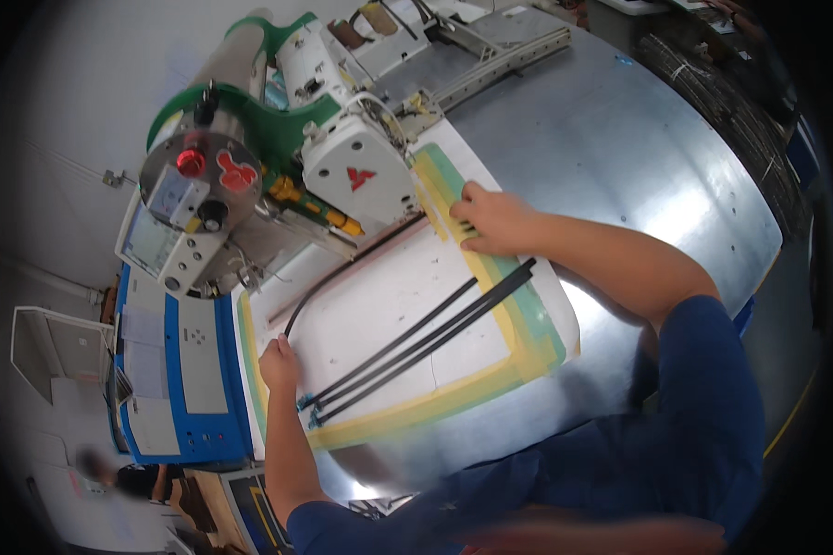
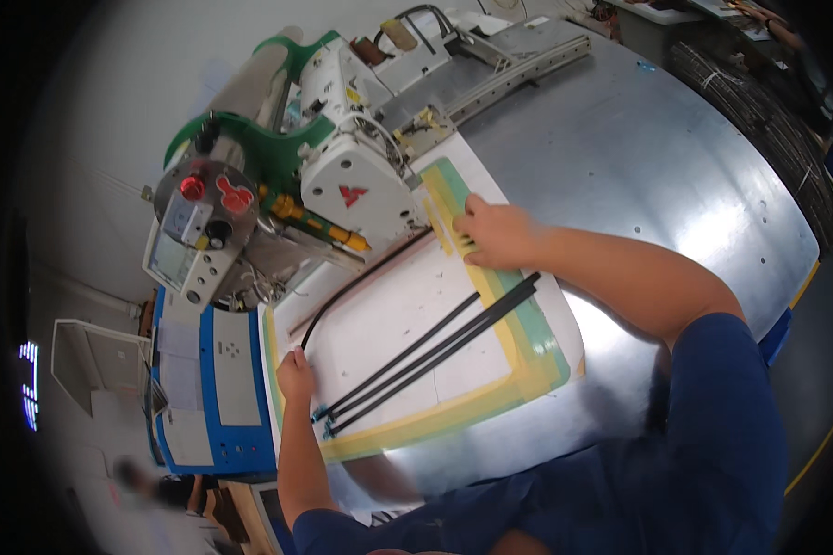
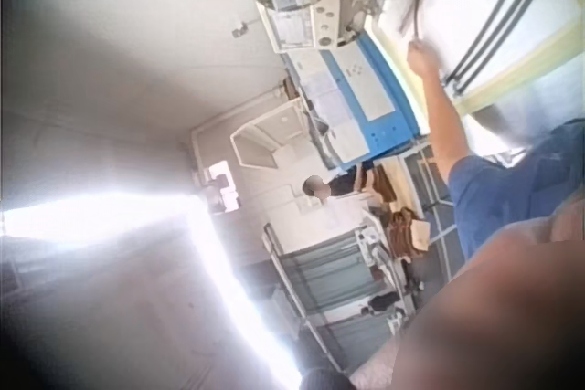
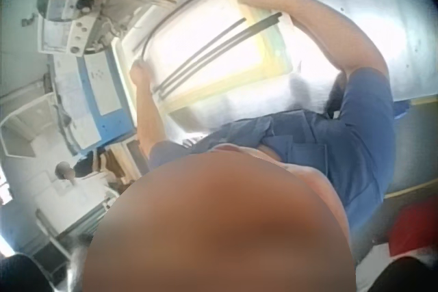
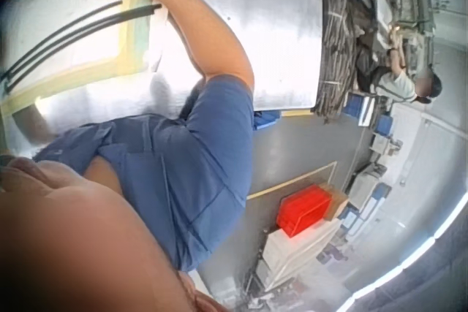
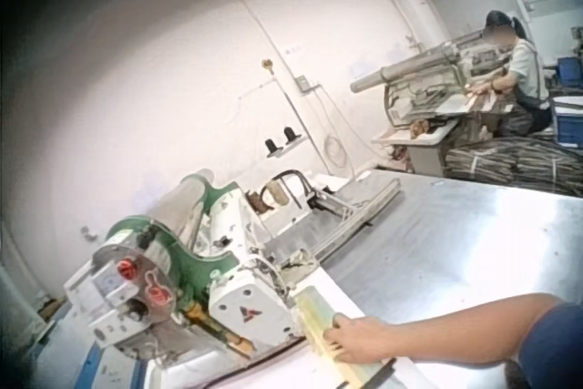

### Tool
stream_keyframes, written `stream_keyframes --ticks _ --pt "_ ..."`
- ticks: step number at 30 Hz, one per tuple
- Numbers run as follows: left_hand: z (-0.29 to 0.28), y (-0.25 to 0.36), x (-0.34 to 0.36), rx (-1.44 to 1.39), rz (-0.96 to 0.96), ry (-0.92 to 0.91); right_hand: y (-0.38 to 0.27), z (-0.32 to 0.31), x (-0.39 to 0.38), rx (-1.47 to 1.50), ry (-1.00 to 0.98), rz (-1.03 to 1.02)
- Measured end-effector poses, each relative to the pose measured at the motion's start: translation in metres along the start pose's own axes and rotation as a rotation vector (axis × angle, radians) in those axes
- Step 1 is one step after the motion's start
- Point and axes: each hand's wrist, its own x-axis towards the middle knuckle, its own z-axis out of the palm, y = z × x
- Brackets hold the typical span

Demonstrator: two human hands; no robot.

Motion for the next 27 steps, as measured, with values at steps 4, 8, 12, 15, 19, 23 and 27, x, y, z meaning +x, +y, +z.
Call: stream_keyframes --ticks 4,8,12,15,19,23,27 --pt "-0.043 -0.002 -0.055 -0.137 -0.02 0.005 -0.002 -0.003 0.0 0.063 0.041 0.067" --pt "-0.065 -0.035 -0.117 -0.211 -0.051 -0.029 -0.017 -0.001 0.011 0.08 0.007 -0.027" --pt "-0.068 -0.053 -0.172 -0.193 -0.108 -0.051 -0.032 0.022 0.032 0.01 0.054 -0.143" --pt "-0.07 -0.063 -0.199 -0.238 -0.191 -0.044 -0.042 0.036 0.048 -0.137 0.089 -0.235" --pt "-0.078 -0.067 -0.214 -0.23 -0.155 -0.049 -0.051 0.052 0.063 -0.302 0.118 -0.316" --pt "-0.081 -0.074 -0.222 -0.269 -0.14 -0.017 -0.06 0.06 0.074 -0.295 0.108 -0.3" --pt "-0.083 -0.072 -0.22 -0.313 -0.166 -0.033 -0.069 0.064 0.069 -0.108 0.141 -0.277"
